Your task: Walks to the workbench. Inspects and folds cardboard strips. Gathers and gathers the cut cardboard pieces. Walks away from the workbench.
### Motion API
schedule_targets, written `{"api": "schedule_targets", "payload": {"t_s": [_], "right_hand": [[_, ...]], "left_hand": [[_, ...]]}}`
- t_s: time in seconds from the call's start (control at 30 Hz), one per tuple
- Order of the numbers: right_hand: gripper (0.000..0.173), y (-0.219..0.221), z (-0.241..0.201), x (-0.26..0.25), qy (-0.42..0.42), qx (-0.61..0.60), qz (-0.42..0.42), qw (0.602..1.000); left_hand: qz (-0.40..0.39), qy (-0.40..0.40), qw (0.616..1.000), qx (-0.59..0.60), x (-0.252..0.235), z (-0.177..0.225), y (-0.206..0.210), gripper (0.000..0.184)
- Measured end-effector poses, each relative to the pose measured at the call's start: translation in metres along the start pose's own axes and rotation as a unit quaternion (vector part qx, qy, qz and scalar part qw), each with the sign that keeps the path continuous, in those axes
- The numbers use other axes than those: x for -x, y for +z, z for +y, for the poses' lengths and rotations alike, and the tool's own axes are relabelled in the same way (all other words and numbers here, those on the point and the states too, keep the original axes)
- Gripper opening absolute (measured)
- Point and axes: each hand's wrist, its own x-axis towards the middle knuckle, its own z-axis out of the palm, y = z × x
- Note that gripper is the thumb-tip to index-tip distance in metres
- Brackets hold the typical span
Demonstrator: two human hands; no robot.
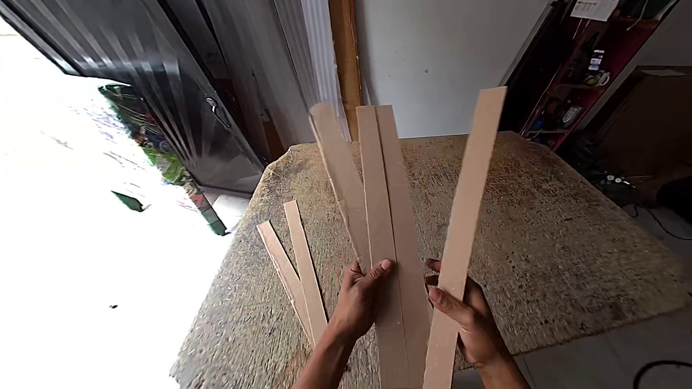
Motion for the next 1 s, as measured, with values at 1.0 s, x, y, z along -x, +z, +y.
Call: {"api": "schedule_targets", "payload": {"t_s": [1.0], "right_hand": [[0.072, 0.031, 0.032, -0.001, 0.035, 0.182, -0.002, 0.983]], "left_hand": [[-0.021, -0.105, 0.994, 0.006, 0.027, -0.03, 0.005, 0.029]]}}
